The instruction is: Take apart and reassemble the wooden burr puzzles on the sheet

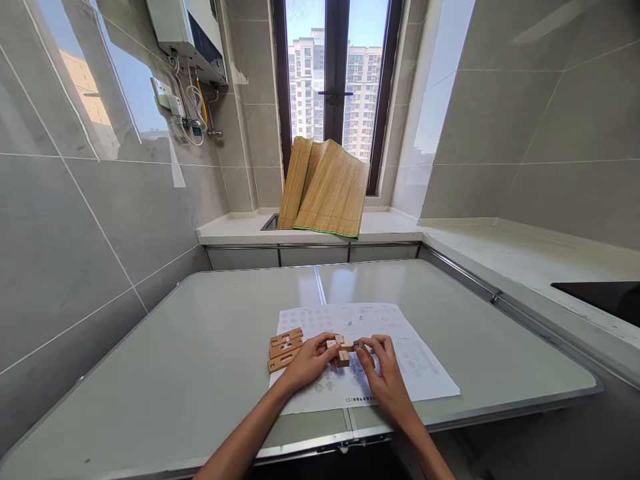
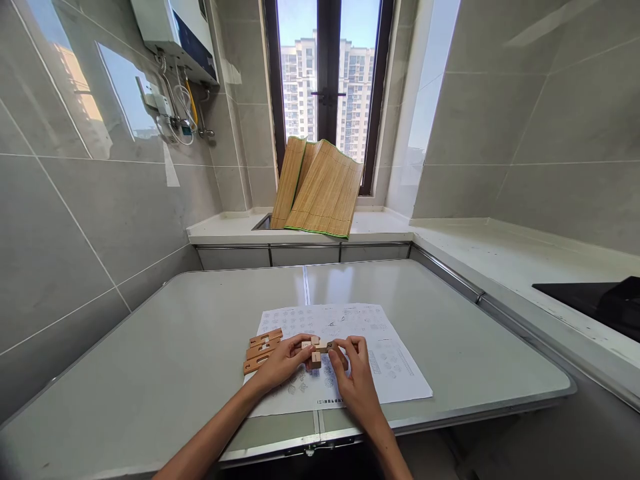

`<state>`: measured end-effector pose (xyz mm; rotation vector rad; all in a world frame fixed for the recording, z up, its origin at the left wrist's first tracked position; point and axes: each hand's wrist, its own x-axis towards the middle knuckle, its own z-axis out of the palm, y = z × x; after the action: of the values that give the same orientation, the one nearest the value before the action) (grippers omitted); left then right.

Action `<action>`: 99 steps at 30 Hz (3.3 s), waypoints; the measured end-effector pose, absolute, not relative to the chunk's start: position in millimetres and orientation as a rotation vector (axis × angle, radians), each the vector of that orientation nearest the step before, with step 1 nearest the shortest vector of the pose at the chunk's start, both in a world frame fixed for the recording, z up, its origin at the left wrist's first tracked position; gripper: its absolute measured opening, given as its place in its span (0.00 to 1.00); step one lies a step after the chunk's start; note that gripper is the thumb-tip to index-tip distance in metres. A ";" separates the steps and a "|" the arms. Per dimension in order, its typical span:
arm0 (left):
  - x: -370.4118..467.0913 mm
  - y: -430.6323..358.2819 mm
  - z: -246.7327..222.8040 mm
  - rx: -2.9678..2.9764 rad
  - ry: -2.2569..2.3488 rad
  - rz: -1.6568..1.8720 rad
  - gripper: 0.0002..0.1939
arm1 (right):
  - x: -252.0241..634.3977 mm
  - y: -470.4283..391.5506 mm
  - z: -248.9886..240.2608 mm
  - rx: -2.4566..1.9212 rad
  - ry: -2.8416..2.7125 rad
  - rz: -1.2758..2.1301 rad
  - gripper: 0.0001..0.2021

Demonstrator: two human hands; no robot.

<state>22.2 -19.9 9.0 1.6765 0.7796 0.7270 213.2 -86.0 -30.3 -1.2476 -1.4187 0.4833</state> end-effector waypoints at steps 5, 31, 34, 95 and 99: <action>22.0 -17.2 1.5 1.703 0.792 0.741 0.24 | 214.6 -86.1 -32.2 -1.249 -1.380 0.543 0.18; 21.4 -22.8 1.8 2.087 0.922 0.779 0.22 | 211.5 -88.3 -35.1 -1.237 -1.600 0.459 0.15; 20.2 -23.1 3.7 2.074 0.937 0.756 0.23 | 211.7 -89.2 -33.7 -1.231 -1.626 0.446 0.14; 14.1 -11.1 -2.3 1.651 0.672 0.891 0.36 | 278.9 -28.8 -28.7 -1.578 -1.517 0.541 0.28; 12.8 -12.8 0.0 1.711 0.780 0.866 0.27 | 317.5 -0.2 -24.5 -2.043 -1.422 0.403 0.28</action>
<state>12.8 -12.8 0.0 1.7109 0.7796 0.8662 317.5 -0.2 -24.5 -2.0429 -1.4216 0.4028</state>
